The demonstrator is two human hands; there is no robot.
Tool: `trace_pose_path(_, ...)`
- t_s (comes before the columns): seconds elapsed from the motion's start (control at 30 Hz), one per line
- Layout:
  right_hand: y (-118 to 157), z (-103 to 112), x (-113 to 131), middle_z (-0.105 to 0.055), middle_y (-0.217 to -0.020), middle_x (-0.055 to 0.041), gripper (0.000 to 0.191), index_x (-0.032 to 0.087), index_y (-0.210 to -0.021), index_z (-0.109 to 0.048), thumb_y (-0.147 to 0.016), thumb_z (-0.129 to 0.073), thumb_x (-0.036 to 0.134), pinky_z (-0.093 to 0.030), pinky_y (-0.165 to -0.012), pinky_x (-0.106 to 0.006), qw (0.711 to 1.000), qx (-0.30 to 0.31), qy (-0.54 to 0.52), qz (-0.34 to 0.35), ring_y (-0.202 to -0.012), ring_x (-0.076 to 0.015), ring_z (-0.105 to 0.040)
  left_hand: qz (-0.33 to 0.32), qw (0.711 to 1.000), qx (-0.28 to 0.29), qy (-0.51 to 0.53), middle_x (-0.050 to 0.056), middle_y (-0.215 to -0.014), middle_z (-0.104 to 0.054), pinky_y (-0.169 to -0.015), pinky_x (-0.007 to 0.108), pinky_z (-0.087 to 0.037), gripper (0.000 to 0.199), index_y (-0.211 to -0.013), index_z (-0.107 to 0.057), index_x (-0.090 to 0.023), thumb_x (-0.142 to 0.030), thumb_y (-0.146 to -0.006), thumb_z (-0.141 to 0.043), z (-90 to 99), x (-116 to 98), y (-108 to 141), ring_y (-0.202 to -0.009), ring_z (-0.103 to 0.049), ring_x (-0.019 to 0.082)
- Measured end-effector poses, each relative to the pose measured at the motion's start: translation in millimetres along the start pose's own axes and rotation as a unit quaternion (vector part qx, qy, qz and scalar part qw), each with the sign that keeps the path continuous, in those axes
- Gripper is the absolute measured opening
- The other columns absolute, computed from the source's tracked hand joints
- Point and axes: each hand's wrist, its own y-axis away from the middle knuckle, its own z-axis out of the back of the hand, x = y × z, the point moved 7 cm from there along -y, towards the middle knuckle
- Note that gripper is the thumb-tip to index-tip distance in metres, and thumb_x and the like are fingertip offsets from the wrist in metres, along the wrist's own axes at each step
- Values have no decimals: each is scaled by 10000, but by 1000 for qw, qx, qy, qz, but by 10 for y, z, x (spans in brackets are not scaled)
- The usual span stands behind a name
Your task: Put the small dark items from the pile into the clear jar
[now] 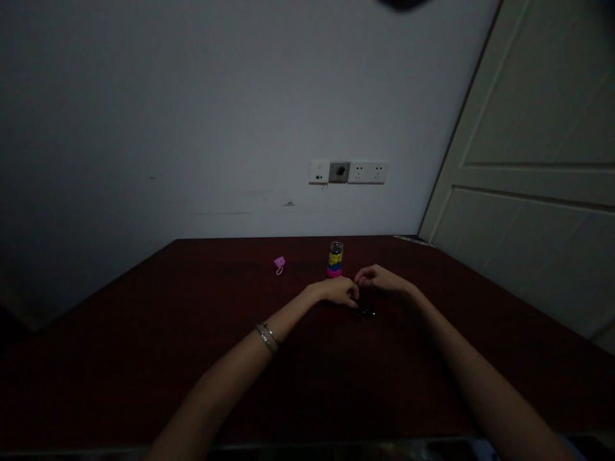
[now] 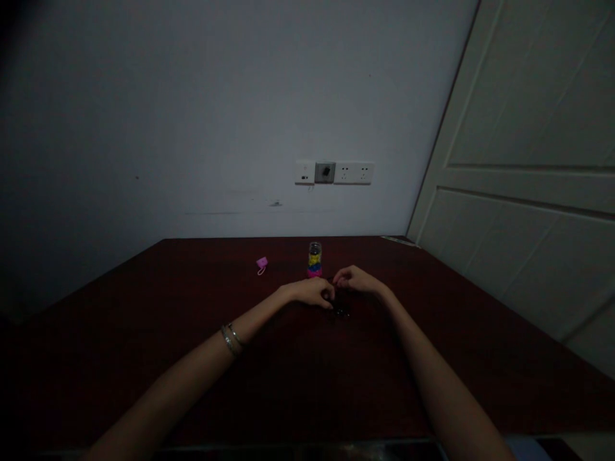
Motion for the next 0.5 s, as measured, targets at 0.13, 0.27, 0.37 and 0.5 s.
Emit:
trace_pose_path(0.13, -29, 67, -102, -595, -666, -19, 243, 125, -821, -623, -612, -550, 226, -362, -493, -211, 999, -33, 2, -7, -553, -102, -482, 7, 1000, -15, -1, 26, -775, -620, -562, 205, -364, 177, -853, -650, -139, -200, -688, -622, 4, 15, -6, -646, -528, 118)
trace_pose_path(0.27, -58, 86, -170, -602, -666, -19, 241, 124, -810, -632, -607, -553, 226, -355, -487, -213, 999, -38, -2, 1, -529, -95, -475, 3, 1000, -14, 25, 15, -732, -621, -559, 203, -364, 154, -827, -663, -136, -173, -694, -596, 32, 31, 17, -621, -526, 110)
trace_pose_path(0.37, -65, 88, -175, -608, -652, -17, 237, 126, -797, -642, -601, -559, 230, -351, -485, -215, 999, -44, -3, 8, -525, -99, -477, 9, 997, -21, 68, -1, -685, -611, -550, 191, -361, 152, -817, -662, -131, -150, -698, -570, 120, 87, 30, -589, -514, 90)
trace_pose_path(0.5, -52, 76, -164, -599, -637, -10, 221, 135, -776, -642, -601, -568, 248, -347, -484, -213, 999, -45, -1, -5, -529, -101, -471, -10, 991, -81, 109, 5, -665, -608, -542, 195, -361, 181, -828, -661, -112, -208, -709, -565, 431, 120, 26, -576, -503, 87)
